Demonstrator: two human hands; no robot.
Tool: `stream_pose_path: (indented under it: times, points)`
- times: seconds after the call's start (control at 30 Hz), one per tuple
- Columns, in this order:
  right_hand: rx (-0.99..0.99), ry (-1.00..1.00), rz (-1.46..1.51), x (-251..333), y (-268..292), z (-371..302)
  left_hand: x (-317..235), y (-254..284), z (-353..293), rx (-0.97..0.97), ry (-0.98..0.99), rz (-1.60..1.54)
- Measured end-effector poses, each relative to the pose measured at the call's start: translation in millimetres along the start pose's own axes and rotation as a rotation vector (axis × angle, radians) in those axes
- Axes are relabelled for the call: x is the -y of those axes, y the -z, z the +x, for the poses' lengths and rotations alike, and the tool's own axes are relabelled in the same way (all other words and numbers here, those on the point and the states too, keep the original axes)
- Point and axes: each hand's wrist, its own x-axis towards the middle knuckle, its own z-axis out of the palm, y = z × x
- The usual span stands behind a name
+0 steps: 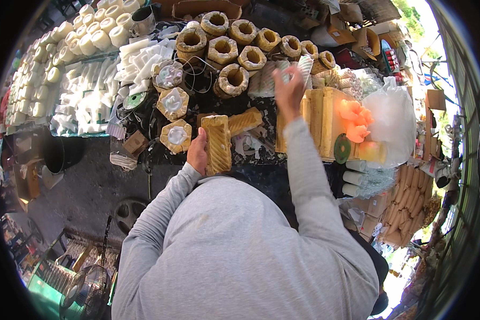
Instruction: The person assembles cylindrical candles by inserting a wax core into a wooden mold, then wrapping the finished candle with a paper sleeve. The person repeats this process for multiple units, handling molds, cores, and sleeves by hand.
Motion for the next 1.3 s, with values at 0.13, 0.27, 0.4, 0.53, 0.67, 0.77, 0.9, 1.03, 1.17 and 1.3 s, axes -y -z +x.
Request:
stream_pose_path:
  times: [0.13, 0.27, 0.4, 0.53, 0.67, 0.77, 0.9, 1.03, 1.17, 1.3]
  points:
    - [0.676, -0.596, 0.842, 70, 3, -150, 10, -2, 5, -0.174, -0.071, 0.109]
    - [0.784, -0.411, 0.515, 57, 2, -194, 22, -10, 14, -0.227, 0.029, 0.072]
    - [0.432, -0.190, -0.050, 31, -21, -183, 34, -6, 27, -0.203, 0.181, 0.259]
    - [0.298, -0.177, 0.326, 5, -16, -162, 47, -12, 28, -0.163, 0.155, 0.359]
    - [0.773, -0.137, 0.718, -11, -5, -162, 51, -33, 15, -0.111, 0.040, 0.819]
    - [0.498, -0.176, 0.872, -12, -13, -173, 52, -58, 6, -0.368, -0.144, 1.346]
    - [0.431, -0.813, 0.907, -17, -12, -194, 52, -87, -7, -0.497, -0.274, 1.547]
    - [0.926, -1.007, 1.307, -25, -1, -219, 56, -103, -5, -0.512, -0.254, 1.577]
    - [0.902, -0.845, 1.826, -31, -12, -222, 69, -108, 3, -0.402, -0.725, 1.743]
    - [0.924, -0.766, 1.784, -39, -17, -205, 67, -102, 0, -0.325, -0.860, 1.847]
